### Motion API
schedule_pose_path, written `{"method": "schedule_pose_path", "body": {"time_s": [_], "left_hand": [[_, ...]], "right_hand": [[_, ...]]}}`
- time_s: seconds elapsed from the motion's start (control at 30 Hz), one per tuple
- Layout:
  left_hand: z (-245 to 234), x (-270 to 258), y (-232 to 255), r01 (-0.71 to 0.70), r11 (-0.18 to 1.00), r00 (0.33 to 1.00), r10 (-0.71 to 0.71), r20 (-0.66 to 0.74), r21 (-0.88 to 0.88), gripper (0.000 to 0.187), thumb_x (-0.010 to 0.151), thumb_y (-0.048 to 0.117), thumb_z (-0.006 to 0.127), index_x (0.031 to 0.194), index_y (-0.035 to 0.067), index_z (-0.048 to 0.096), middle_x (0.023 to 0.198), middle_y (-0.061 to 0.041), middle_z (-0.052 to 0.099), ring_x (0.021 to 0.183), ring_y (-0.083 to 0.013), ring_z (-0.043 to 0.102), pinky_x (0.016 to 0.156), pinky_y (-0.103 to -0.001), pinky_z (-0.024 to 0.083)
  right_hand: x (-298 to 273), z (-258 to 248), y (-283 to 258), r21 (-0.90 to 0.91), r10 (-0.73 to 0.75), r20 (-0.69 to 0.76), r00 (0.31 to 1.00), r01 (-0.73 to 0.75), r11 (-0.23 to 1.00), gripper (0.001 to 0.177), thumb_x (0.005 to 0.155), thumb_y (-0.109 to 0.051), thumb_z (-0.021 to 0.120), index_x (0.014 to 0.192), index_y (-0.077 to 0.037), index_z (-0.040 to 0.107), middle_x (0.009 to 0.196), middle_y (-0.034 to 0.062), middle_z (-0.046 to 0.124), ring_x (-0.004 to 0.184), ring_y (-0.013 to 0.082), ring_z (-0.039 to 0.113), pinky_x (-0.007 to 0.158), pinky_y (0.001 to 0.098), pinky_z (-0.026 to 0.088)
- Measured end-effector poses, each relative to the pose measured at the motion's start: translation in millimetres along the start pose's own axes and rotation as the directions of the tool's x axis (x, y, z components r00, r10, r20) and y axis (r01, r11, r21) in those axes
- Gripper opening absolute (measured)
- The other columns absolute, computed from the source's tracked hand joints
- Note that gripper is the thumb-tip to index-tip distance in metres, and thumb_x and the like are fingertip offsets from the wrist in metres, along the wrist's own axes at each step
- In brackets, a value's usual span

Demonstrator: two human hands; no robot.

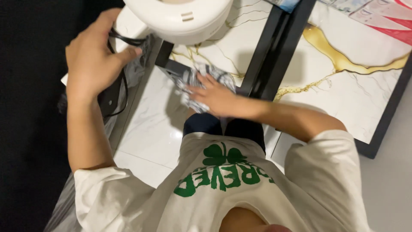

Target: Wiping down a small marble-top table and a pot lid with a cloth, then washing hands in a sink.

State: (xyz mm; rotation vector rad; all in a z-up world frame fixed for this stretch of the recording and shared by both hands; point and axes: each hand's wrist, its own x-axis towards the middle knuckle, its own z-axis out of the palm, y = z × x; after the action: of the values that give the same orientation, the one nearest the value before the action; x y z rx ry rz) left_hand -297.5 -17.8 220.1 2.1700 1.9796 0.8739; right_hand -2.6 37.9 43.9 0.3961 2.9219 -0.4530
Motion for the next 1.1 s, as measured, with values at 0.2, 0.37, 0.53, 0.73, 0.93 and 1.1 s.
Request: {"method": "schedule_pose_path", "body": {"time_s": [0.2, 0.37, 0.53, 0.73, 0.93, 1.1], "left_hand": [[18.7, 14.1, 9.4, 0.159, 0.987, 0.980, -0.154, 0.124, -0.030, 0.064, 0.081, 0.031, 0.086, 0.140, 0.019, 0.063, 0.116, -0.009, 0.075, 0.104, -0.0334, 0.070, 0.086, -0.044, 0.052], [32.2, 19.4, 9.1, 0.193, 0.981, 0.974, -0.189, 0.122, -0.028, 0.070, 0.075, 0.034, 0.085, 0.139, 0.022, 0.061, 0.117, -0.008, 0.074, 0.102, -0.0308, 0.071, 0.084, -0.043, 0.053], [32.8, 18.7, 16.1, 0.241, 0.970, 0.958, -0.234, 0.167, -0.019, 0.070, 0.073, 0.035, 0.083, 0.138, 0.024, 0.061, 0.120, -0.008, 0.073, 0.104, -0.0315, 0.070, 0.084, -0.044, 0.053], [41.7, 23.4, 21.2, 0.277, 0.961, 0.935, -0.268, 0.232, -0.007, 0.074, 0.072, 0.037, 0.083, 0.140, 0.026, 0.059, 0.123, -0.010, 0.071, 0.108, -0.0336, 0.067, 0.087, -0.044, 0.052], [50.4, 28.0, 28.9, 0.372, 0.927, 0.887, -0.338, 0.314, -0.052, 0.070, 0.072, 0.034, 0.080, 0.139, 0.030, 0.059, 0.122, -0.006, 0.074, 0.110, -0.0299, 0.069, 0.091, -0.041, 0.052], [58.2, 29.1, 25.1, 0.350, 0.935, 0.904, -0.322, 0.279, -0.056, 0.070, 0.073, 0.033, 0.080, 0.140, 0.030, 0.059, 0.120, -0.007, 0.074, 0.109, -0.0313, 0.069, 0.089, -0.042, 0.052]], "right_hand": [[-52.5, 12.3, 12.1, 0.035, 0.076, -0.017, 0.997, -0.075, 0.997, 0.074, 0.086, -0.015, 0.067, 0.155, -0.010, 0.040, 0.163, 0.0077, 0.030, 0.156, 0.0468, 0.008, 0.124, 0.0598, 0.013], [-58.6, -12.5, 29.2, 0.174, 0.036, 0.027, 0.999, -0.040, 0.984, 0.076, 0.084, -0.010, 0.063, 0.155, -0.011, 0.036, 0.167, 0.0082, 0.024, 0.150, 0.0483, 0.016, 0.123, 0.0545, 0.016], [-52.3, -30.1, 74.4, 0.345, 0.092, -0.038, 0.995, -0.073, 0.936, 0.069, 0.093, -0.014, 0.061, 0.156, -0.009, 0.034, 0.167, 0.0131, 0.022, 0.146, 0.0466, 0.029, 0.120, 0.0507, 0.024], [-24.2, -23.4, 114.2, 0.291, 0.300, -0.177, 0.937, -0.241, 0.926, 0.064, 0.092, -0.016, 0.064, 0.149, -0.001, 0.040, 0.150, 0.0219, 0.048, 0.140, 0.0427, 0.043, 0.120, 0.0478, 0.033], [-12.7, -25.5, 76.6, 0.148, 0.170, -0.245, 0.955, -0.136, 0.980, 0.076, 0.080, -0.003, 0.066, 0.152, -0.007, 0.040, 0.151, 0.0237, 0.045, 0.138, 0.0457, 0.045, 0.119, 0.0511, 0.033], [-37.3, -5.2, 49.1, 0.071, -0.006, -0.138, 0.990, 0.016, 0.997, 0.073, 0.084, -0.004, 0.061, 0.153, -0.013, 0.041, 0.162, 0.0210, 0.033, 0.136, 0.0540, 0.040, 0.116, 0.0536, 0.031]]}}
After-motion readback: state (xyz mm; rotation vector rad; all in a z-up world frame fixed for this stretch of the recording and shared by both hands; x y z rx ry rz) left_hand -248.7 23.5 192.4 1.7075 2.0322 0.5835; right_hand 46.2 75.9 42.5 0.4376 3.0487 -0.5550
